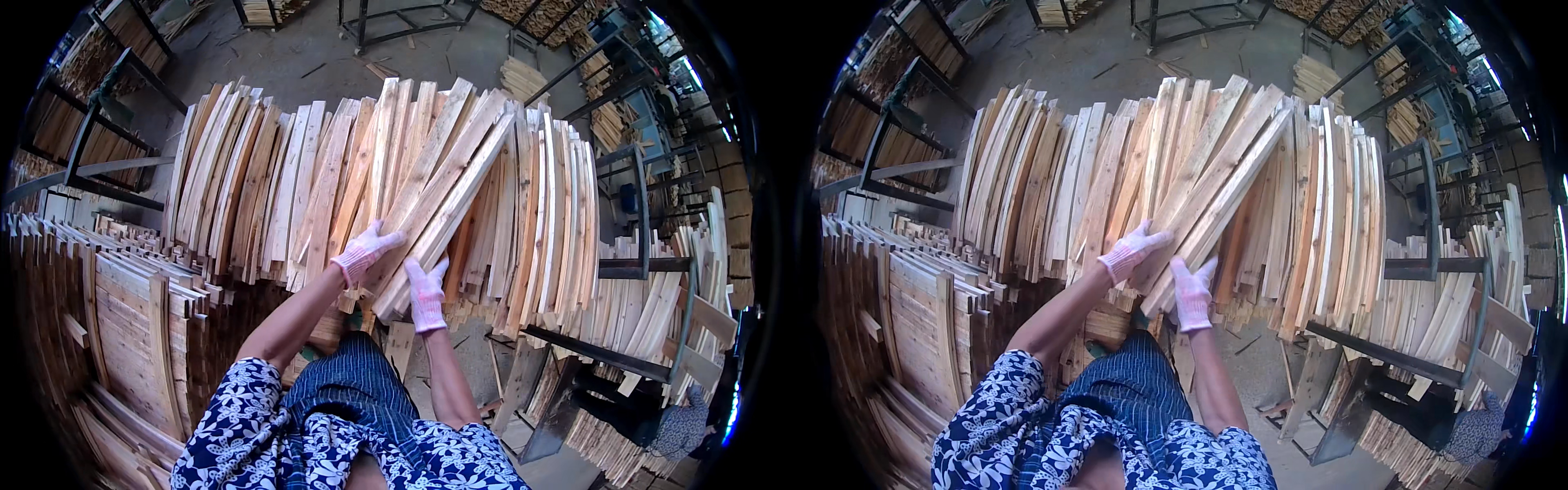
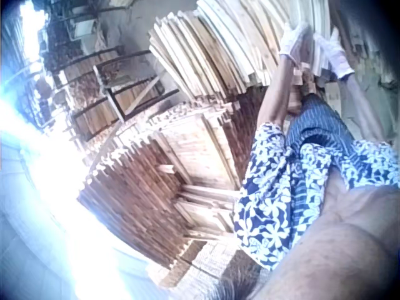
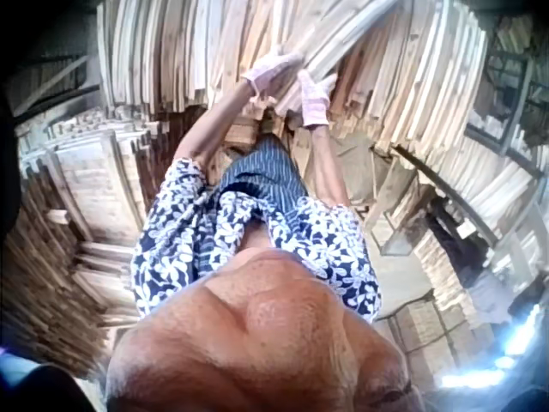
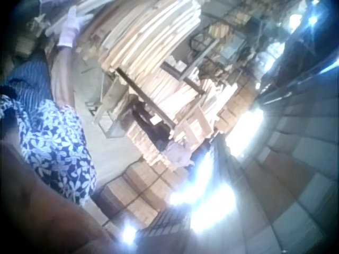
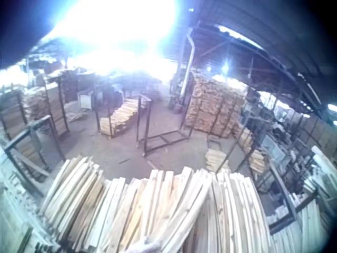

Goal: The person repeatedly picks up wooden planks from a large pile on the floor and stacks them onto a vertical rack. They wear pink gloves and handle the planks one by one or in small groups, lifting them overhead to place them into the rack slots.

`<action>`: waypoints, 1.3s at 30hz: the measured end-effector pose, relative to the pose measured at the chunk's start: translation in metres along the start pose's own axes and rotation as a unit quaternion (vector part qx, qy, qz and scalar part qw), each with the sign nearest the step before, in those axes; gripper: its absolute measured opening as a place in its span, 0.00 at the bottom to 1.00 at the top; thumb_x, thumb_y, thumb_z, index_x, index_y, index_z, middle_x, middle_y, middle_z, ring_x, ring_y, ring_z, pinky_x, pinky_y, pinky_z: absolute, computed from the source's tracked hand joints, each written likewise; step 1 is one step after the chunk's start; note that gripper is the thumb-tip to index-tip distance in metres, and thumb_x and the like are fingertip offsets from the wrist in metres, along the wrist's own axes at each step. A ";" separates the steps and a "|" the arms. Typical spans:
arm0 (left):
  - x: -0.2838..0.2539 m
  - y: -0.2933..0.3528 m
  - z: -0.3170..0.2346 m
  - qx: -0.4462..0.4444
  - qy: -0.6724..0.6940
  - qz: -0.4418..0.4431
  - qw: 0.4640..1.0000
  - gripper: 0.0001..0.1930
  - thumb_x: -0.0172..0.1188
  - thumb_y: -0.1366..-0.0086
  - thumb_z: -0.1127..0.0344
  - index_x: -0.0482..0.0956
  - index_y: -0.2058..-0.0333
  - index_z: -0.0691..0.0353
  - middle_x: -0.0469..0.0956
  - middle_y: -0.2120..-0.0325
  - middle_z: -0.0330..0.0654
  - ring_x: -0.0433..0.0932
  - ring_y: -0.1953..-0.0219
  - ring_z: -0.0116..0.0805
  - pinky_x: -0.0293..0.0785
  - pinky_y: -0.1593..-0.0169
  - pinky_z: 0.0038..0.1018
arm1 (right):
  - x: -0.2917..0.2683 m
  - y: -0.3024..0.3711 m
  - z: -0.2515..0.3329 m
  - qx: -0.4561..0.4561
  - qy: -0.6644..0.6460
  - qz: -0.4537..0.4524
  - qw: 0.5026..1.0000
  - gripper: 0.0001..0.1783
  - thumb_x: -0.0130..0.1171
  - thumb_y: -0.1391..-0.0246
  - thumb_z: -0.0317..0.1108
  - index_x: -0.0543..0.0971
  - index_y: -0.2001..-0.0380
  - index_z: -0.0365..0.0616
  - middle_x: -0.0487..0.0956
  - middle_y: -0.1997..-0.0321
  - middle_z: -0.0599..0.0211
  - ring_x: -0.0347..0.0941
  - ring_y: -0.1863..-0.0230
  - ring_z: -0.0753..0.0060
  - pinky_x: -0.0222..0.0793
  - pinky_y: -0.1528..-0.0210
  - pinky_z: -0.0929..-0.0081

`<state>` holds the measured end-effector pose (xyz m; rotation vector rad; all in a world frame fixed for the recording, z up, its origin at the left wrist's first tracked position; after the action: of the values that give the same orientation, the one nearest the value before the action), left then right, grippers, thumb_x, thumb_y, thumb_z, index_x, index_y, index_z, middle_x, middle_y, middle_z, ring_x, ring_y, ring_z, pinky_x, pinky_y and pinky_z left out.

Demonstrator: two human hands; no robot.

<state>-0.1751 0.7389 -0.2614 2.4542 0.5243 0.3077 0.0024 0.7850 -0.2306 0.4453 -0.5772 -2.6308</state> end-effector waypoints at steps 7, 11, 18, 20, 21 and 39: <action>-0.013 0.138 0.067 -0.119 0.042 0.184 0.975 0.48 0.69 0.40 0.42 0.58 0.30 0.65 0.77 0.45 0.52 0.79 0.47 0.37 0.78 0.47 0.33 | -0.014 0.094 -0.031 0.180 -0.306 0.190 0.916 0.41 0.63 0.40 0.48 0.64 0.31 0.38 0.73 0.35 0.57 0.72 0.36 0.58 0.64 0.29 0.61; -0.020 0.156 0.045 -0.075 -0.118 0.042 0.989 0.45 0.72 0.44 0.46 0.65 0.34 0.62 0.81 0.50 0.50 0.82 0.52 0.37 0.80 0.52 0.33 | 0.009 0.066 -0.026 0.036 -0.207 0.156 0.965 0.23 0.56 0.33 0.45 0.78 0.45 0.38 0.78 0.42 0.60 0.75 0.42 0.63 0.70 0.34 0.61; -0.048 0.195 0.048 0.043 -0.049 -0.060 0.996 0.48 0.74 0.50 0.43 0.64 0.36 0.61 0.82 0.52 0.55 0.82 0.48 0.47 0.78 0.47 0.39 | 0.047 0.083 0.026 -0.015 -0.161 0.216 0.963 0.28 0.50 0.34 0.48 0.73 0.42 0.36 0.73 0.38 0.53 0.70 0.38 0.56 0.66 0.33 0.56; -0.064 0.201 0.057 0.088 0.005 -0.149 0.985 0.51 0.77 0.49 0.44 0.61 0.35 0.63 0.79 0.48 0.55 0.79 0.44 0.46 0.75 0.43 0.37 | 0.084 0.079 0.059 0.015 -0.096 0.311 0.946 0.34 0.51 0.37 0.53 0.72 0.40 0.34 0.72 0.39 0.53 0.70 0.39 0.57 0.69 0.38 0.59; -0.089 0.275 0.065 0.105 0.056 -0.161 0.980 0.50 0.77 0.50 0.45 0.61 0.35 0.64 0.79 0.48 0.55 0.78 0.43 0.45 0.74 0.42 0.37 | 0.114 0.151 0.071 0.013 -0.091 0.339 0.936 0.35 0.51 0.38 0.54 0.71 0.40 0.34 0.72 0.39 0.53 0.70 0.39 0.58 0.69 0.39 0.60; -0.305 0.640 0.230 -0.175 0.000 -0.653 0.737 0.56 0.65 0.40 0.35 0.47 0.29 0.68 0.65 0.37 0.67 0.73 0.38 0.56 0.73 0.41 0.46 | 0.563 0.500 0.025 -0.294 0.295 0.677 0.607 0.32 0.62 0.47 0.42 0.72 0.43 0.32 0.79 0.49 0.49 0.75 0.46 0.54 0.70 0.43 0.63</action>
<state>-0.1816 0.0142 -0.0856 1.2311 1.7948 -0.1888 -0.3350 0.1230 -0.1029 0.3654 0.2171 -0.9356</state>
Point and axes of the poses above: each hand's wrist, its own y-axis away from the middle knuckle, its own x-axis out of the palm, z = x × y, the point moved 6 cm from there along -y, towards the middle knuckle
